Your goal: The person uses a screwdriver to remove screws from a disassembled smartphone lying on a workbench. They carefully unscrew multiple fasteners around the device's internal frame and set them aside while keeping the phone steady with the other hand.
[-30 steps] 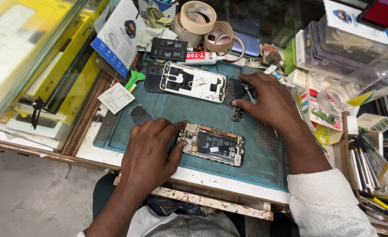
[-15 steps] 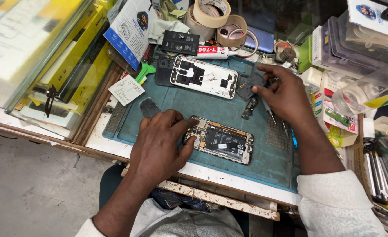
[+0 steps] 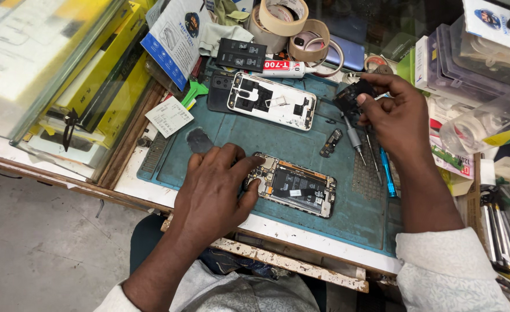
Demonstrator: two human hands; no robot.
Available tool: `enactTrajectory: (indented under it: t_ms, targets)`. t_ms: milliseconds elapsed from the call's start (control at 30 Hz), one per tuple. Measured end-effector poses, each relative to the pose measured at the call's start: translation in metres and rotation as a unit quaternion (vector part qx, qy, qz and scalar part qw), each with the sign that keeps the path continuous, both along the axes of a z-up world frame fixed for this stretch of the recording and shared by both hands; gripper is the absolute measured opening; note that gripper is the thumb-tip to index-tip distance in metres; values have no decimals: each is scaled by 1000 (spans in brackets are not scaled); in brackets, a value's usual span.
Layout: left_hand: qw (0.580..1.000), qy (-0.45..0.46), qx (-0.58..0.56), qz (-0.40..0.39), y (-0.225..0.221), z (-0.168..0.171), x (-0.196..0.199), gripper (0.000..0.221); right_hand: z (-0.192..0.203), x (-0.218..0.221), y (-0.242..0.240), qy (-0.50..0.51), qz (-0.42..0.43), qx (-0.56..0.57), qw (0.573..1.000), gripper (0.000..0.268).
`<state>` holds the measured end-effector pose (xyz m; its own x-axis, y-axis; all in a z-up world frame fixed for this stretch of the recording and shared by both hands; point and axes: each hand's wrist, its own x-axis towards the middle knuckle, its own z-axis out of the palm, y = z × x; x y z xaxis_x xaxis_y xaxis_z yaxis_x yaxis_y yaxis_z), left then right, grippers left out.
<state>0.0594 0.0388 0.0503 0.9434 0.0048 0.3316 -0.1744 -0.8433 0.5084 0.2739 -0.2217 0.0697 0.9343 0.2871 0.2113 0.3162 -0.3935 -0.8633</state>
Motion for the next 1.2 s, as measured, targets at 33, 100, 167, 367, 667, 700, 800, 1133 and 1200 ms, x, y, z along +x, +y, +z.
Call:
enactTrajectory:
  t_ms: [33,100,167,367,667,700,800,1133,1200]
  targets:
    - [1000,-6,-3,2,0,0,-1,36,-1,-1,1,-8,10,18,1000,33]
    - [1000,-18,-9,4,-1,0,-2,35,-2,-3,1,-23,30,53,998,30]
    - [1000,-19,-17,3,-1,1,-3,36,-2,-6,1,-44,48,63,996,28]
    - [1000,-21,0,4,-2,-1,-2,39,5,-17,4,-72,67,72,992,26]
    - [1000,3,11,8,-2,1,2,43,6,-27,9,-57,110,91,988,22]
    - [1000,2,8,9,-2,1,1,43,5,-27,10,-51,115,92,988,22]
    - [1000,2,1,5,-1,0,1,43,1,-27,11,-41,127,81,988,20]
    - [996,-43,-80,6,3,0,-5,33,-9,-32,13,34,137,123,982,19]
    - [994,-30,-103,11,5,-1,-4,30,-8,-34,17,35,145,127,981,20]
